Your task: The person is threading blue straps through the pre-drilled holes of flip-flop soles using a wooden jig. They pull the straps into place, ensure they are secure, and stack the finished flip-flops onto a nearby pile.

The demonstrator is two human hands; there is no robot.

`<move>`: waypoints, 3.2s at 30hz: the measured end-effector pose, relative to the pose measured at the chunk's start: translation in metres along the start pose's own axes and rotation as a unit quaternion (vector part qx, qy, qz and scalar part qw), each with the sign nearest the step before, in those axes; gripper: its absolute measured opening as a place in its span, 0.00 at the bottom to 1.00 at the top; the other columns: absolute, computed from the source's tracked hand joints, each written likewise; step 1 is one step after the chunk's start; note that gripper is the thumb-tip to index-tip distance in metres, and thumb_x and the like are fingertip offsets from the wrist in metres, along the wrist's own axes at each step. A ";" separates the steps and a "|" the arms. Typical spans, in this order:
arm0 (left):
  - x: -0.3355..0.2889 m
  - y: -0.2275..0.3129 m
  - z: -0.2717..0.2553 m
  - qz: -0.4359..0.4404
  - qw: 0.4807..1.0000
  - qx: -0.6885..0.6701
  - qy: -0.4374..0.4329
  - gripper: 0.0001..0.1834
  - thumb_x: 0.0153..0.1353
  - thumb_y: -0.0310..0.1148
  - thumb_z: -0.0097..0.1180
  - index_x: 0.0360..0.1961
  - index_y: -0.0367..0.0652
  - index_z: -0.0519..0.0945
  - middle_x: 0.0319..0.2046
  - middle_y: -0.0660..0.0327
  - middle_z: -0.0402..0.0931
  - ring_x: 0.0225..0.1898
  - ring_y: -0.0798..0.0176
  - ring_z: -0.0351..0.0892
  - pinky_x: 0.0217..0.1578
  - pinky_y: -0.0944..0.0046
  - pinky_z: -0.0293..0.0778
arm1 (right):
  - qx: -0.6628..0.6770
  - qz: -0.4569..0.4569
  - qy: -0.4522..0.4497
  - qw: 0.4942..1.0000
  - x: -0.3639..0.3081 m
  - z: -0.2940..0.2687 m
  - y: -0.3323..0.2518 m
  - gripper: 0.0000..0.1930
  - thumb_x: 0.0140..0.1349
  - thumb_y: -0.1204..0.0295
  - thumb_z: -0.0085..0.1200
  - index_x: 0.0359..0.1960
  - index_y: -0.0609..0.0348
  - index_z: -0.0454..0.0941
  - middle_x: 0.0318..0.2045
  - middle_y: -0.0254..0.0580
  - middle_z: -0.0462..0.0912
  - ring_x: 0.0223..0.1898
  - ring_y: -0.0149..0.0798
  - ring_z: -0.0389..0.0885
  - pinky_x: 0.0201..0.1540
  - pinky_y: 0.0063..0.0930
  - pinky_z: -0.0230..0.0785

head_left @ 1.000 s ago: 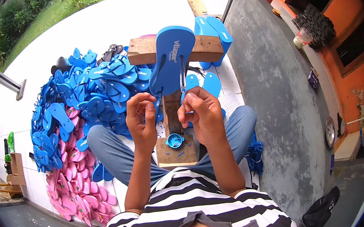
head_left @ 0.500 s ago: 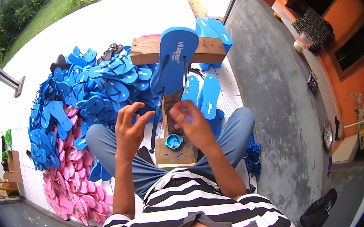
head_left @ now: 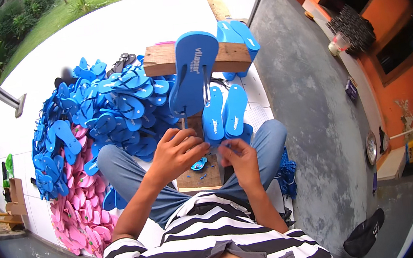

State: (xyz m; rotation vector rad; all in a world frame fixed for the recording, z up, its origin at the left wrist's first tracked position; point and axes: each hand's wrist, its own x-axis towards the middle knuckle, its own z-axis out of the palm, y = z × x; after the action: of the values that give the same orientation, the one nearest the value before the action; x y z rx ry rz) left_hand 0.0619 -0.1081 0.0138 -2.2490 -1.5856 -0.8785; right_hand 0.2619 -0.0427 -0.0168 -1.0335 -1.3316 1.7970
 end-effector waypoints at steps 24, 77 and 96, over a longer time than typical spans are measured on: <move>0.133 -0.071 -0.054 -0.218 0.967 -0.126 0.044 0.17 0.64 0.37 0.58 0.46 0.33 0.78 0.32 0.51 0.82 0.33 0.59 0.81 0.40 0.58 0.74 | 0.074 -0.175 -0.276 0.942 0.078 0.031 -0.070 0.21 0.72 0.53 0.48 0.31 0.60 0.76 0.26 0.27 0.70 0.28 0.22 0.61 0.33 0.17 0.56; 0.095 -0.003 -0.006 -0.323 0.766 -0.452 0.324 0.12 0.65 0.32 0.62 0.42 0.38 0.75 0.30 0.66 0.77 0.32 0.76 0.72 0.32 0.73 0.70 | 0.053 -0.230 -0.034 0.971 0.070 0.074 -0.095 0.20 0.76 0.57 0.40 0.54 0.59 0.76 0.40 0.31 0.78 0.43 0.25 0.72 0.49 0.21 0.63; 0.024 0.059 -0.055 0.024 0.925 -0.269 0.267 0.17 0.43 0.31 0.68 0.36 0.49 0.78 0.35 0.58 0.82 0.35 0.56 0.81 0.34 0.58 0.75 | -0.122 -0.427 -0.117 0.888 -0.030 0.028 -0.055 0.22 0.55 0.79 0.65 0.53 0.61 0.76 0.50 0.48 0.81 0.59 0.54 0.77 0.68 0.53 0.60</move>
State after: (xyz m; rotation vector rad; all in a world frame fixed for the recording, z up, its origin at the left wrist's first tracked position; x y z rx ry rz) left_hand 0.1036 -0.1410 0.0792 -2.0595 -1.1222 -1.9000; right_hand 0.2540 -0.0665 0.0469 -0.2287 -1.8159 1.1059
